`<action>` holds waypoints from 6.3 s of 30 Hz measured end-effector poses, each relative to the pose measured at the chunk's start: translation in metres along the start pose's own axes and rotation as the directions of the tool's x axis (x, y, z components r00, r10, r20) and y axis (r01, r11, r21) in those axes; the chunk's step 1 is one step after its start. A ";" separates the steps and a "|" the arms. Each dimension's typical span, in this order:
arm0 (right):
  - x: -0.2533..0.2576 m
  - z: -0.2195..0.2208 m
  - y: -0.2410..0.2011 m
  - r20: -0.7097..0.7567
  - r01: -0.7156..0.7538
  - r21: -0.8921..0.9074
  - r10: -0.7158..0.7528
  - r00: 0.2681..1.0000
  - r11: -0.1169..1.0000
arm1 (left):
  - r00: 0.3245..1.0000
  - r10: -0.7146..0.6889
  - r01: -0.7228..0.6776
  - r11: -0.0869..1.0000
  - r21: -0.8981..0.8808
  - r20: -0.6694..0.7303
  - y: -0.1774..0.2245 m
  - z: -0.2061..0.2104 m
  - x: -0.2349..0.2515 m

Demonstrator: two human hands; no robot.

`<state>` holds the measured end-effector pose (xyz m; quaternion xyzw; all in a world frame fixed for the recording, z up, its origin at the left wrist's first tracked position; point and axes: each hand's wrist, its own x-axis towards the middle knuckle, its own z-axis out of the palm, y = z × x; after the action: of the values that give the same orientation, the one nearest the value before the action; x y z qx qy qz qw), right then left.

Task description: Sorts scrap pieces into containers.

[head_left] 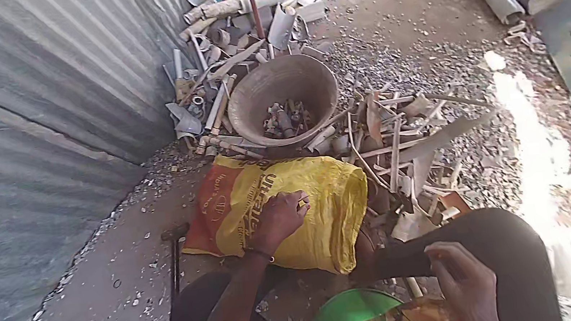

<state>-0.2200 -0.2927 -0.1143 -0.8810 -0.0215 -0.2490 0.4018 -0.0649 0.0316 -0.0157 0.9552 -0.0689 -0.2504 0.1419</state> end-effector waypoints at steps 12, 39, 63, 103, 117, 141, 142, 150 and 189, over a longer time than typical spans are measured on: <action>0.060 0.016 -0.069 -0.141 0.124 0.477 -0.064 0.988 0.870 | 0.984 0.115 -0.131 0.985 0.115 0.138 0.029 0.024 0.037; 0.095 0.105 0.205 0.211 -0.569 -0.449 0.700 0.682 0.689 | 0.913 0.157 -0.097 0.980 0.175 -0.377 0.008 0.035 0.054; 0.100 0.024 0.165 -0.142 -0.766 0.025 0.760 0.634 0.643 | 0.955 0.066 -0.049 0.997 0.067 -0.288 0.016 0.000 0.042; 0.033 -0.035 0.160 0.300 -0.967 -0.065 0.929 0.218 0.248 | 0.993 0.030 -0.013 0.990 0.142 -0.114 0.004 -0.006 0.039; -0.054 0.058 0.233 0.165 -0.874 -0.445 0.977 0.136 0.196 | 0.969 0.244 -0.238 0.959 0.157 -0.023 -0.020 0.007 0.025; 0.187 0.137 -0.036 0.806 0.130 -0.134 0.031 0.591 0.982 | 0.996 0.059 -0.062 0.997 0.045 0.064 0.018 -0.016 0.033; 0.195 0.164 -0.048 0.842 0.126 -0.022 -0.050 0.537 0.992 | 0.998 0.036 -0.038 0.998 0.043 0.054 0.021 -0.018 0.035; 0.165 0.162 0.039 0.653 -0.241 -0.031 0.202 0.730 0.970 | 0.995 -0.003 0.013 0.995 0.096 -0.103 0.017 -0.018 0.030; 0.080 0.022 0.164 0.578 -0.097 -0.619 0.536 0.615 0.779 | 0.968 -0.055 0.048 0.998 -0.034 -0.244 0.020 0.011 0.031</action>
<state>-0.1023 -0.4006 -0.2041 -0.9673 0.0534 0.2059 0.1382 -0.0449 0.0034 -0.0324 0.9782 -0.0223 -0.1350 0.1561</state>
